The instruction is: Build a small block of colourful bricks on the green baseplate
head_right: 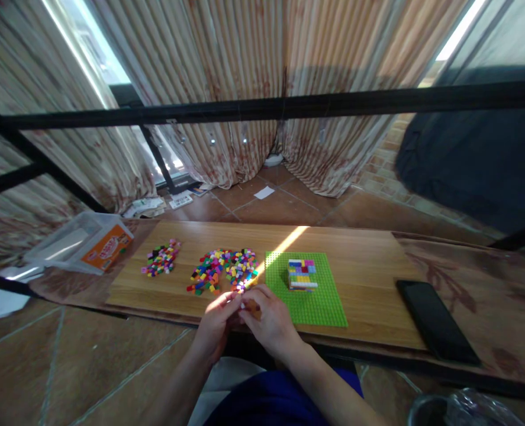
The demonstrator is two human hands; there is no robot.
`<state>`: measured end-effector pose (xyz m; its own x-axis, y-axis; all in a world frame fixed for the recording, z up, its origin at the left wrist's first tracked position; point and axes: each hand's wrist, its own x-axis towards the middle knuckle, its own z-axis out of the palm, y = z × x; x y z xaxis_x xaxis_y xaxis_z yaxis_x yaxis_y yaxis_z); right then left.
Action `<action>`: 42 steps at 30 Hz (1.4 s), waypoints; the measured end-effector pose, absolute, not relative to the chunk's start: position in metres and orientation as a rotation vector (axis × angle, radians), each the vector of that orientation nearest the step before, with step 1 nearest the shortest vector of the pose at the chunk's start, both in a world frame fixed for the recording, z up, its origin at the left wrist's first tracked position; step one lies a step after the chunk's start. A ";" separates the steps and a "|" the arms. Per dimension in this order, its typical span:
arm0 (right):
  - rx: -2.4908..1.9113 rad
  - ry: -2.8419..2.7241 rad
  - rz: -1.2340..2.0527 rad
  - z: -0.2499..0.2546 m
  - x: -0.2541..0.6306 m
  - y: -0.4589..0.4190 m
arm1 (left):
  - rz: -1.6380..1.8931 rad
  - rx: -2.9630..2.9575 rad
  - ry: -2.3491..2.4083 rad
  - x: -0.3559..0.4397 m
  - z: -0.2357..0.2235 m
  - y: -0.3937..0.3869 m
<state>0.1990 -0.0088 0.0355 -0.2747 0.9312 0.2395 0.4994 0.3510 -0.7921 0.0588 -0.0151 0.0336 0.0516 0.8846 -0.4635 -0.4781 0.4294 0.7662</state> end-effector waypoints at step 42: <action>-1.472 -1.007 0.918 -0.002 0.315 0.065 | 1.101 1.354 1.319 0.178 0.001 0.085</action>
<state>0.3151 0.0645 -0.0021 0.3445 0.9385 -0.0219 0.1085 -0.0629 -0.9921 0.1779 0.0854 0.0010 0.0265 0.9996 0.0004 0.1783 -0.0051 0.9840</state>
